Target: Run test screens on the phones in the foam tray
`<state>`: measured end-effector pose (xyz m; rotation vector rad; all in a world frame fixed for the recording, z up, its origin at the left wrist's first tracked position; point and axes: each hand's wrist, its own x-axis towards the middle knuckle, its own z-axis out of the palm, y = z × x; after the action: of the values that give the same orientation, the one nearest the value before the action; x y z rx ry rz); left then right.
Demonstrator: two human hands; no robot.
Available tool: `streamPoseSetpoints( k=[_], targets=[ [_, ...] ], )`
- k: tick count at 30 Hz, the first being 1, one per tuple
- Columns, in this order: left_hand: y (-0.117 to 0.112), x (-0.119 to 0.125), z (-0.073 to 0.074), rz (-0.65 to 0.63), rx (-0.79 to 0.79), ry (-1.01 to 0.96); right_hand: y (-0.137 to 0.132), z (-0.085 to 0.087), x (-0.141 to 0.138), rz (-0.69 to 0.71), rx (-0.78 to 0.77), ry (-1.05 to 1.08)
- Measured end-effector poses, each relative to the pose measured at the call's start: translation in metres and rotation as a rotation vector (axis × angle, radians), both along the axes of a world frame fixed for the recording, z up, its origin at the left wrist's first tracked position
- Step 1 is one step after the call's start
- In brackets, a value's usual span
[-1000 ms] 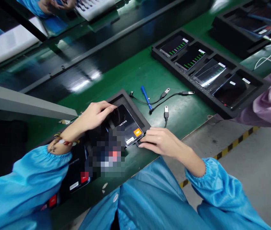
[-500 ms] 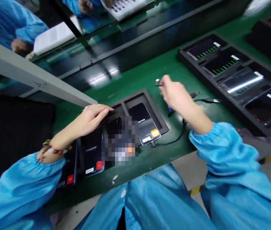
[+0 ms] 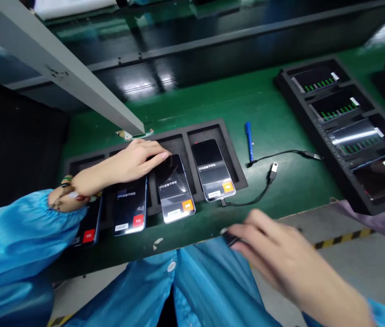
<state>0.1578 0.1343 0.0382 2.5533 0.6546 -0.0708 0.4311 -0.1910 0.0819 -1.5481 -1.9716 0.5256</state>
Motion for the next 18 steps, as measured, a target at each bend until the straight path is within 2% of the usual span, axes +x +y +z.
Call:
streamPoseSetpoints(
  k=[3, 7, 12, 18],
  targets=[
    [-0.002, 0.002, 0.001, 0.012, -0.020, -0.022, 0.021, -0.035, -0.046, 0.149, -0.079, -0.008],
    [-0.002, 0.002, -0.001, 0.025, -0.017, -0.044, 0.032, -0.063, -0.076, 0.134, -0.080, 0.063],
    [0.001, 0.000, -0.007, 0.028, -0.028, -0.055, 0.029, -0.074, -0.082, 0.066, -0.042, 0.207],
    [0.002, 0.000, -0.008, 0.034, -0.016, -0.052, 0.027, -0.076, -0.082, 0.056, -0.182, 0.180]
  ],
)
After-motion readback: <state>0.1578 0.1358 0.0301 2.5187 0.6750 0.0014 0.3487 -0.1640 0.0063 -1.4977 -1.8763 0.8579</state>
